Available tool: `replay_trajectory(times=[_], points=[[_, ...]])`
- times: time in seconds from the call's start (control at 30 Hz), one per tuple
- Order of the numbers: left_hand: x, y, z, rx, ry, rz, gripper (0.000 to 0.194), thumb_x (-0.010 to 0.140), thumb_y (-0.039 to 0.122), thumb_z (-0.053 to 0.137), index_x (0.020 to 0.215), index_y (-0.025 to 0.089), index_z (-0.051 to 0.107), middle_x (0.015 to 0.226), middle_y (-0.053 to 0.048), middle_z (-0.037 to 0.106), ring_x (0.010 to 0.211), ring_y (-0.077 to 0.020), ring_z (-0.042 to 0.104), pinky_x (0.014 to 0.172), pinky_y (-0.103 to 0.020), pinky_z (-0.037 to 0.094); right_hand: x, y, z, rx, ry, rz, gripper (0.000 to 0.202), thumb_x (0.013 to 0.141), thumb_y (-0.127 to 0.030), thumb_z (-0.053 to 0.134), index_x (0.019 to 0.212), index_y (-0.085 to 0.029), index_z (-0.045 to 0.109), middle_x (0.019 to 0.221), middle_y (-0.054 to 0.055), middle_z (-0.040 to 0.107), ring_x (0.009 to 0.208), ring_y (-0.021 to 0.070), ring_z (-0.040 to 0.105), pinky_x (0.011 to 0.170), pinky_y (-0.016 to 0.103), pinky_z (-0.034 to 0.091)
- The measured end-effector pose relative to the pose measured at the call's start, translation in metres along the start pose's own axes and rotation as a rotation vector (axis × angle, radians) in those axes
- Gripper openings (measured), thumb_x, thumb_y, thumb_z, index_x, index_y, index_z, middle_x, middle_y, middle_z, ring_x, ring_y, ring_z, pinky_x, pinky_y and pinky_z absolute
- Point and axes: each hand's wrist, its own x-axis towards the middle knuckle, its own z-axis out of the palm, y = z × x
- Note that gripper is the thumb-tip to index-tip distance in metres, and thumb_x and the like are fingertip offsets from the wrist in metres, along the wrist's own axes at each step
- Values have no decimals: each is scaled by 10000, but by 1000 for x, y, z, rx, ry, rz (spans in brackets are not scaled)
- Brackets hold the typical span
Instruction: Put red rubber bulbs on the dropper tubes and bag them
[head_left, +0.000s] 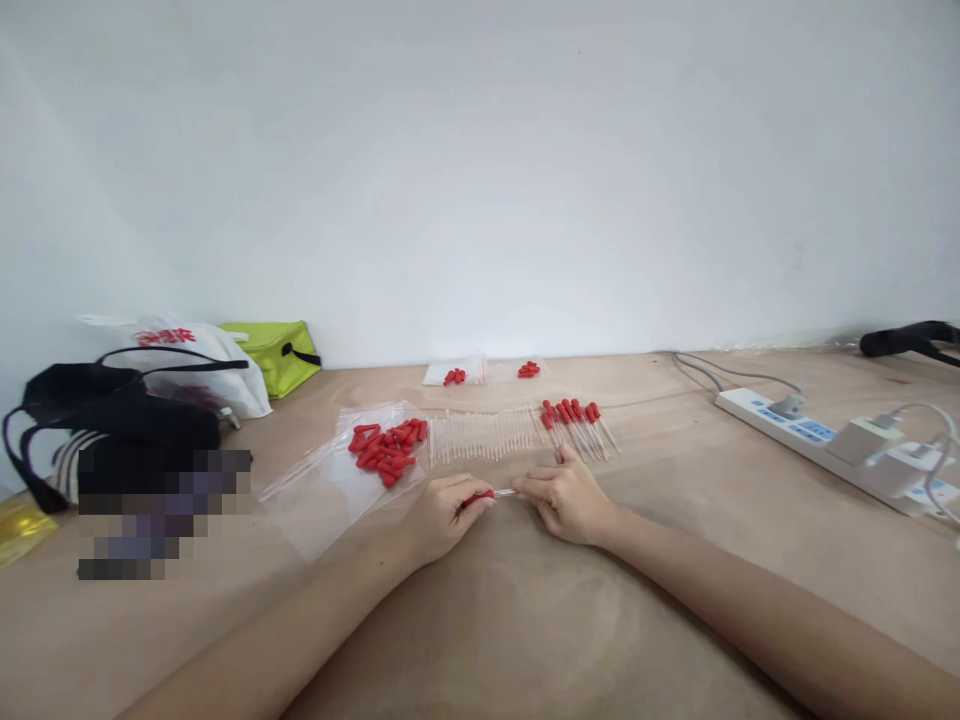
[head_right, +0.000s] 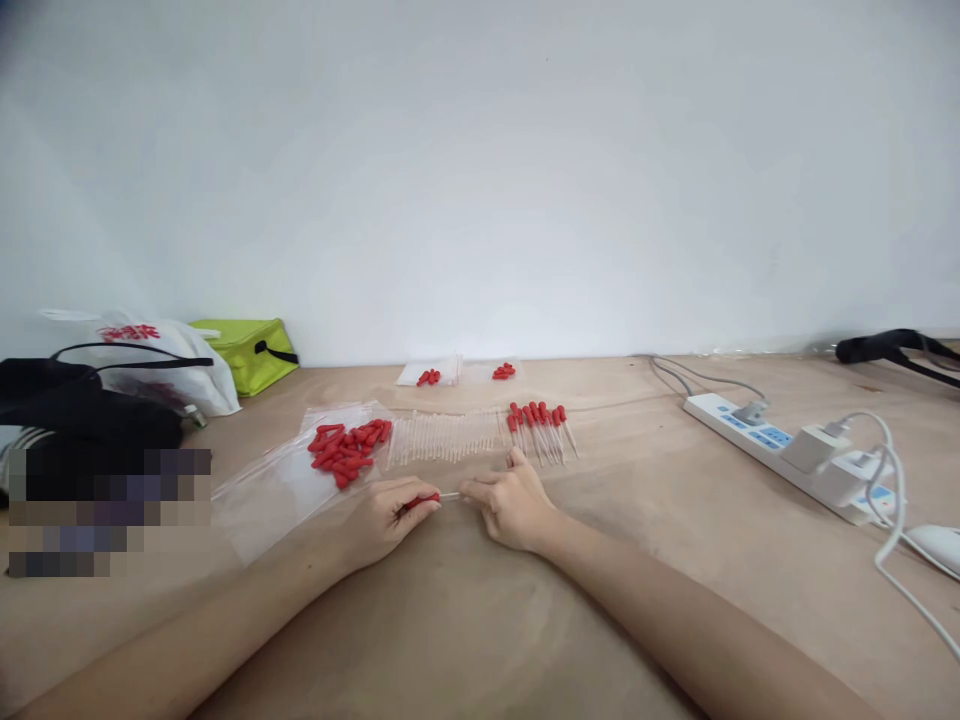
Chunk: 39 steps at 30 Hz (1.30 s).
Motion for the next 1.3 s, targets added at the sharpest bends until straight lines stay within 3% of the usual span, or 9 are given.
replay_trajectory(times=[0.27,0.53,0.73,0.8,0.9,1.07,1.3], points=[[0,4,-2,-19,-21,59,187,825,232,423,773,150,583,689,-29,611,608,-119,544,576,-212,418,-1,-6,11,32,81,-43,238,789,-132,382,852,-190,604,663,3,609,552,92,423,648,289,165],[1,-2,2,-47,-27,45,164,823,218,443,794,162,595,705,-16,623,632,-123,564,602,-219,430,5,-10,13,39,72,-30,202,794,-140,400,830,-186,594,674,-4,610,568,88,418,632,287,157],[1,-12,2,-32,90,2,191,821,224,461,977,183,563,891,-41,623,816,-152,573,737,-267,449,12,-11,2,-137,64,14,176,789,-225,446,783,-200,621,773,33,606,754,150,458,648,302,172],[1,-19,0,22,149,-16,271,801,236,494,1067,186,520,981,-60,586,902,-175,543,796,-301,433,13,-3,-3,-166,73,96,189,788,-230,445,765,-195,629,773,44,607,780,163,467,672,307,187],[-1,-29,-6,101,193,-51,268,787,237,509,1047,177,530,960,-66,564,899,-190,525,798,-329,426,16,21,-9,-129,156,393,226,807,-256,414,807,-199,632,808,45,627,797,165,494,708,298,218],[-4,-37,-13,100,106,-74,136,791,211,486,864,174,595,840,-46,572,796,-169,534,736,-308,433,22,61,-8,-80,202,838,226,795,-304,419,910,-202,585,790,37,646,781,180,546,716,297,251],[-4,-32,-16,68,38,-135,131,786,209,482,787,173,608,802,-38,582,761,-159,537,715,-295,428,28,73,1,-117,119,965,181,783,-317,422,852,-204,546,764,35,640,807,197,565,742,320,263]])
